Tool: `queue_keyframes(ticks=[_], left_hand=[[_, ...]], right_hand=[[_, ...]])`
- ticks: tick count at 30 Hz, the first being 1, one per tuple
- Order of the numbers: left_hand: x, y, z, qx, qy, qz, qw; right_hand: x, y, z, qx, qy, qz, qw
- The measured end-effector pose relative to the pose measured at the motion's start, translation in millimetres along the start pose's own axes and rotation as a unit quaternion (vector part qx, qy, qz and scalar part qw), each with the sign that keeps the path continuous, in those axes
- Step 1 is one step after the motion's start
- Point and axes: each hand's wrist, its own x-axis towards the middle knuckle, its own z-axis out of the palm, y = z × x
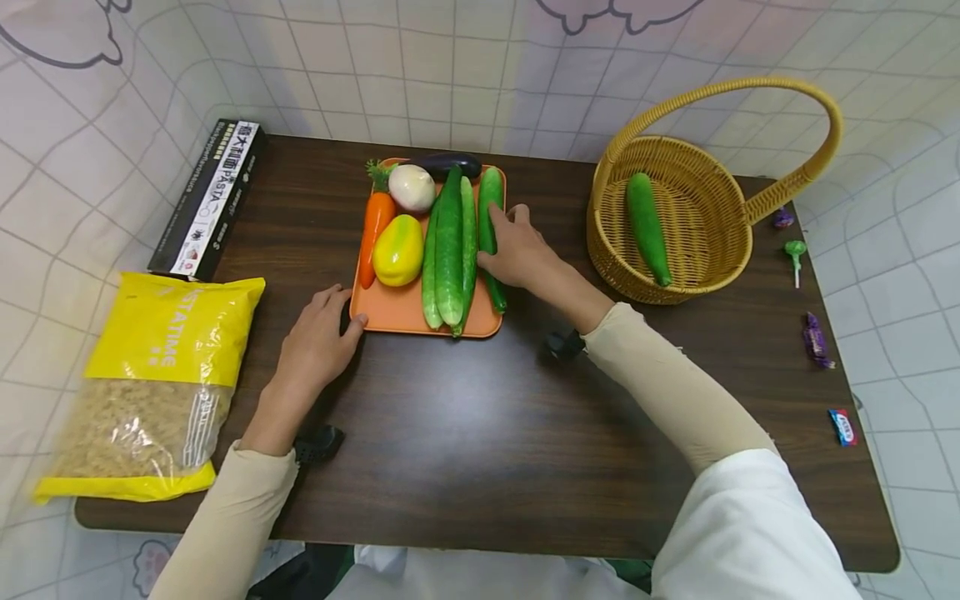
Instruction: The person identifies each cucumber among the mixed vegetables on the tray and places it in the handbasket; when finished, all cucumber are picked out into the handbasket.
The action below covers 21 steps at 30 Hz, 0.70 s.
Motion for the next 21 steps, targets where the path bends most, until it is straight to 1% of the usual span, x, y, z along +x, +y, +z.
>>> queue_keyframes(ticks=[5,14,18,21], left_hand=[[-0.4,0.4,0.0,-0.001,0.0,-0.001,1.0],[-3.3,0.4,-1.2,-0.006,0.004,0.004,1.0],[-3.6,1.0,-0.6,-0.004,0.005,0.003,1.0],[-3.5,1.9,-0.6,-0.003,0.008,0.002,1.0]], right_hand=[[4.1,-5.5,-1.7,-0.017,-0.024,0.018,0.999],[7.3,-15.8,-5.7,-0.046,-0.058,0.033,0.997],[5.8,-15.1,-9.2,-0.044,-0.064,0.029,0.997],[3.9,-10.9,-12.1,-0.032,-0.061,0.013,0.998]])
